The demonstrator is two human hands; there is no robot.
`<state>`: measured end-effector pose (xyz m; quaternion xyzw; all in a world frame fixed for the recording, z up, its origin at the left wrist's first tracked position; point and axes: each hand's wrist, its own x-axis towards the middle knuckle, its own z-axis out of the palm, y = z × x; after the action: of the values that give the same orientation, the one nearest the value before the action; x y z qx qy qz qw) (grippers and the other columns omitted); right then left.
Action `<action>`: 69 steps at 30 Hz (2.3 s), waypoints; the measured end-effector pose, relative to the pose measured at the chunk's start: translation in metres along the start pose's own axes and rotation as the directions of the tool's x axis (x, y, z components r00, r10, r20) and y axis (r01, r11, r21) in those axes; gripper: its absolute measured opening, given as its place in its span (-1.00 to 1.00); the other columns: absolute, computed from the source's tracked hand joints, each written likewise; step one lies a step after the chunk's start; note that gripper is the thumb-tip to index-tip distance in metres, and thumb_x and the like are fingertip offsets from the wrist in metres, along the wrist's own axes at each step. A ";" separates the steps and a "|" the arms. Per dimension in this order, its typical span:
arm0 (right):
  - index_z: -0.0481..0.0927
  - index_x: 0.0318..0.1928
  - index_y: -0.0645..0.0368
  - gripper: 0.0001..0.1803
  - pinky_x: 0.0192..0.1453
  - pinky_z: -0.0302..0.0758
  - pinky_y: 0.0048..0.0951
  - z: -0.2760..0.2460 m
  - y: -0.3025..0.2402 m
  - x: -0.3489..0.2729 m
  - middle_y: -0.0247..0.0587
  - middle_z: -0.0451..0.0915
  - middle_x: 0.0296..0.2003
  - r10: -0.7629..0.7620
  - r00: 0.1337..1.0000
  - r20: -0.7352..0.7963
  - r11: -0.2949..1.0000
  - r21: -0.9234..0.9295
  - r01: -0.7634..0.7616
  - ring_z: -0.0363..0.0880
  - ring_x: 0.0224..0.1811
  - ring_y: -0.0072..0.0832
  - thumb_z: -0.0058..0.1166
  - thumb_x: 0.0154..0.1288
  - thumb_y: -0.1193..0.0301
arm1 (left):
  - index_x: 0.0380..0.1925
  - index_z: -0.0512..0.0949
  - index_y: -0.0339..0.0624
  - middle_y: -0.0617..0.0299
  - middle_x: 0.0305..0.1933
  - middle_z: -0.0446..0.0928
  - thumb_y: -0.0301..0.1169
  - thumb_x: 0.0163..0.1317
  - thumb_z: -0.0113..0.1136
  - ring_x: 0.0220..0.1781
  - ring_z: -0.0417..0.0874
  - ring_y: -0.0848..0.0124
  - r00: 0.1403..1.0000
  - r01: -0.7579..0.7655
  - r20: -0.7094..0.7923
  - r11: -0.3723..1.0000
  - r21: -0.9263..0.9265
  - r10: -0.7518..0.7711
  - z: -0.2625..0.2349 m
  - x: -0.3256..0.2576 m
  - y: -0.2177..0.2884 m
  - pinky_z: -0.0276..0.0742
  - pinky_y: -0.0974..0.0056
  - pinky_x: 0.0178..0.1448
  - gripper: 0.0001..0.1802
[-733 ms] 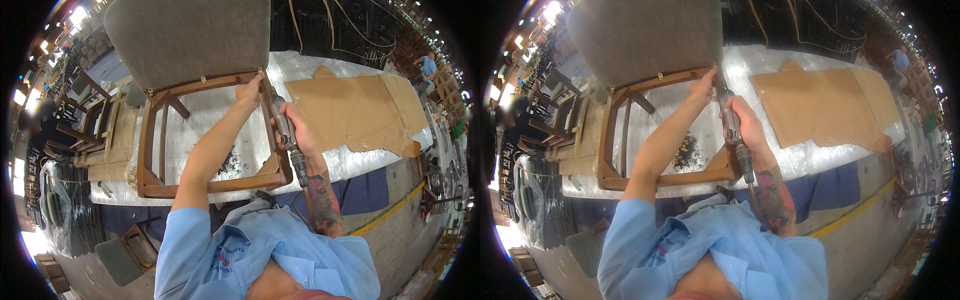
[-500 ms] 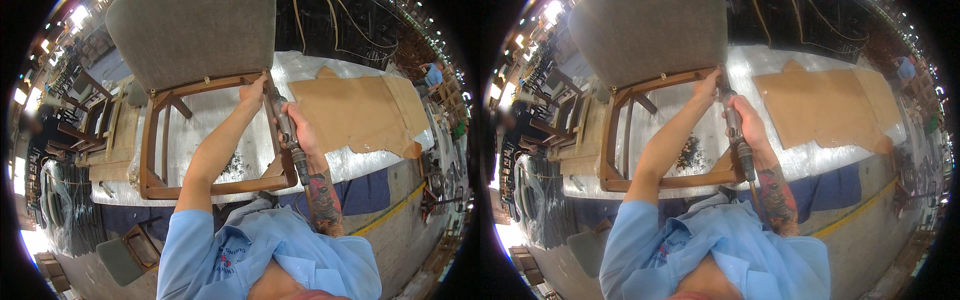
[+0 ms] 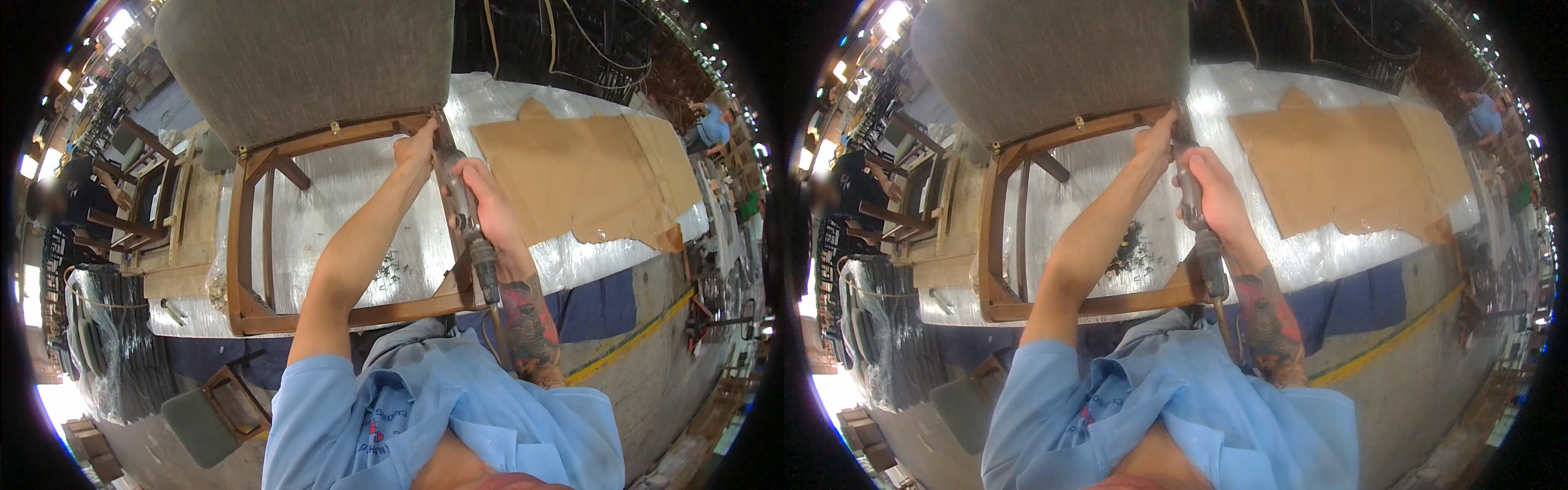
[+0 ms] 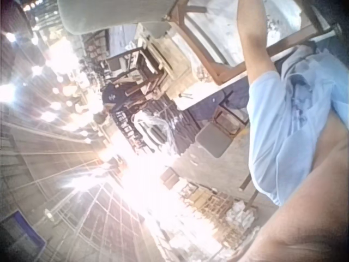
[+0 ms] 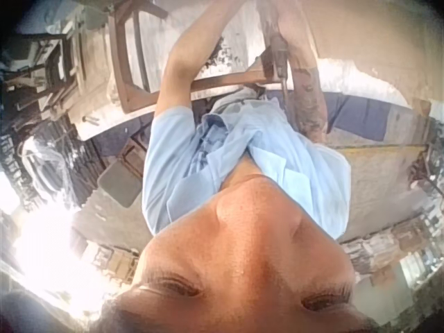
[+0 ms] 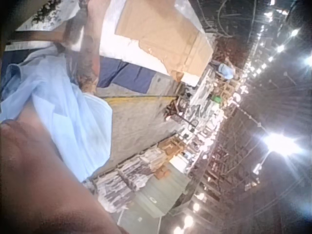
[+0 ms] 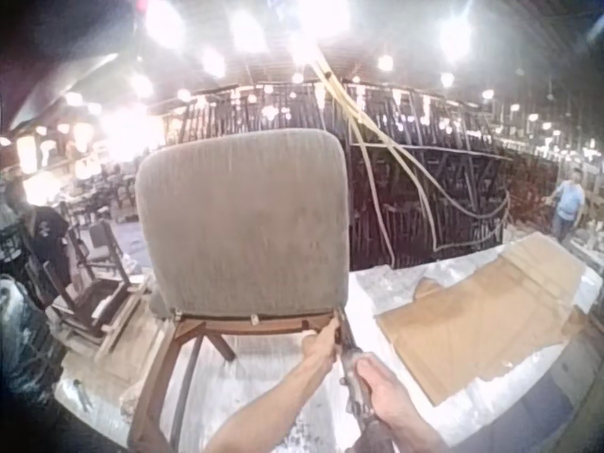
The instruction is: The person assembles a wooden chair by attaching the seat cushion to the frame using a pneumatic drill. They position the cushion, insert screws, and tighten them at multiple points on the chair frame.
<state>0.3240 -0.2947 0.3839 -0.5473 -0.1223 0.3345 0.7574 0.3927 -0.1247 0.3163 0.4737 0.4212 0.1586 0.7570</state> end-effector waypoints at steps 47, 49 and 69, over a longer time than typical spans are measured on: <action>0.42 0.04 0.10 -0.70 -0.61 0.41 -0.63 0.063 0.018 -0.051 -0.09 0.59 -0.23 0.192 0.944 0.269 0.974 -0.171 -0.149 0.51 -0.64 -0.61 -0.32 0.58 0.21 | -0.14 0.55 -0.27 0.14 -0.20 0.61 -0.33 0.33 0.29 -0.12 0.65 0.35 0.929 0.099 0.370 0.958 -0.270 0.009 -0.167 -0.003 0.047 0.59 0.25 0.08 -0.75; 0.42 0.03 0.09 -0.70 -0.61 0.41 -0.63 0.066 0.018 -0.052 -0.10 0.58 -0.23 0.190 0.948 0.254 0.970 -0.195 -0.142 0.50 -0.64 -0.61 -0.31 0.58 0.22 | -0.15 0.56 -0.26 0.15 -0.21 0.61 -0.31 0.32 0.30 -0.13 0.64 0.36 0.942 0.085 0.335 0.967 -0.239 0.000 -0.163 -0.008 0.049 0.58 0.26 0.05 -0.74; 0.46 -0.01 0.03 -0.69 -0.62 0.36 -0.64 0.127 0.048 -0.021 -0.25 0.55 -0.28 0.055 0.992 0.117 0.996 -0.081 -0.045 0.50 -0.63 -0.63 -0.27 0.57 0.14 | -0.33 0.46 -0.33 0.02 -0.43 0.62 -0.13 0.27 0.32 -0.47 0.60 0.35 0.994 -0.022 0.102 0.974 -0.226 0.046 -0.167 0.034 0.039 0.48 0.23 -0.43 -0.57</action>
<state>0.2201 -0.2051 0.3917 -0.5586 -0.1667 0.3803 0.7180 0.2880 0.0141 0.3005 0.4002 0.3513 0.1926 0.8242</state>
